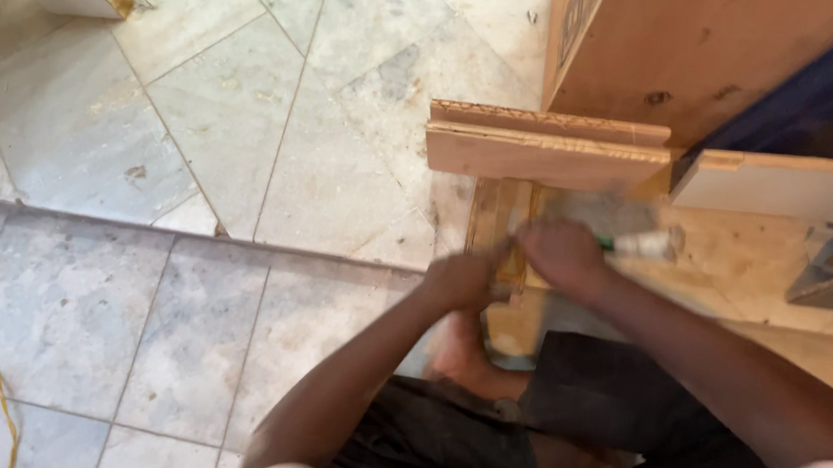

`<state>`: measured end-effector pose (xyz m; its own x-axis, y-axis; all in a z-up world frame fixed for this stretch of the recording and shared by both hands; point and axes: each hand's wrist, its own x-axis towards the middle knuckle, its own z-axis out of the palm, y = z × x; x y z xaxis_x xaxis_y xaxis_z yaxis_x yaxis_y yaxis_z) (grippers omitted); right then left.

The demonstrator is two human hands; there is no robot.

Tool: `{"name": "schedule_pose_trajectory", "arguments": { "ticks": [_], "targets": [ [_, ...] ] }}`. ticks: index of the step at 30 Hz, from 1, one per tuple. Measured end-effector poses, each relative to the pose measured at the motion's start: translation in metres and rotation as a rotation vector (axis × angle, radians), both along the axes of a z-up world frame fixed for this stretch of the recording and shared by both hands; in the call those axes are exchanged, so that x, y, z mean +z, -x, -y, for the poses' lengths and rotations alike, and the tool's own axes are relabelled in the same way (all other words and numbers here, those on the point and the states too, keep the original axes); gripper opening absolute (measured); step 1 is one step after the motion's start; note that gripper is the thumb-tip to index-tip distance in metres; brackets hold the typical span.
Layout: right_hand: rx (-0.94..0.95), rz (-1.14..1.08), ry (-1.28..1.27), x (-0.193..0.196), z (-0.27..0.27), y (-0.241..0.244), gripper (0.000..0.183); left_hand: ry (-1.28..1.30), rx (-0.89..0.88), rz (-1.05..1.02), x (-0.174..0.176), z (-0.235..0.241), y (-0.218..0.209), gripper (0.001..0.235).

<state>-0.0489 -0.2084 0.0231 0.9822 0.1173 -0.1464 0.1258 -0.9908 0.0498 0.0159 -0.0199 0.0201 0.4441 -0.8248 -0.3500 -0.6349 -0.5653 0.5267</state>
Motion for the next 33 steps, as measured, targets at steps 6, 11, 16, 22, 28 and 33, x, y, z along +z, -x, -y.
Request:
{"name": "schedule_pose_trajectory", "arguments": {
  "ticks": [6,11,16,22,28,33],
  "targets": [
    [-0.038,-0.058,-0.211,-0.003,-0.015,0.031,0.02,0.137,-0.084,-0.141,-0.017,-0.02,0.021,0.111],
    [-0.041,0.019,-0.068,-0.004,-0.001,-0.005,0.014,-0.045,0.041,-0.132,-0.035,0.001,-0.013,0.101],
    [0.077,-0.064,-0.089,-0.015,-0.005,0.025,0.014,0.125,-0.076,-0.116,-0.046,-0.012,0.003,0.099],
    [-0.015,0.033,-0.061,-0.016,0.014,-0.013,0.015,0.114,0.026,-0.11,-0.07,0.015,-0.027,0.087],
    [-0.016,-0.131,0.008,-0.031,0.001,0.029,0.022,0.477,-0.105,-0.286,-0.12,0.019,0.004,0.102],
    [-0.087,-0.109,-0.073,-0.05,-0.027,0.038,0.022,0.348,-0.09,-0.168,-0.137,0.059,-0.036,0.099]
  ]
}}
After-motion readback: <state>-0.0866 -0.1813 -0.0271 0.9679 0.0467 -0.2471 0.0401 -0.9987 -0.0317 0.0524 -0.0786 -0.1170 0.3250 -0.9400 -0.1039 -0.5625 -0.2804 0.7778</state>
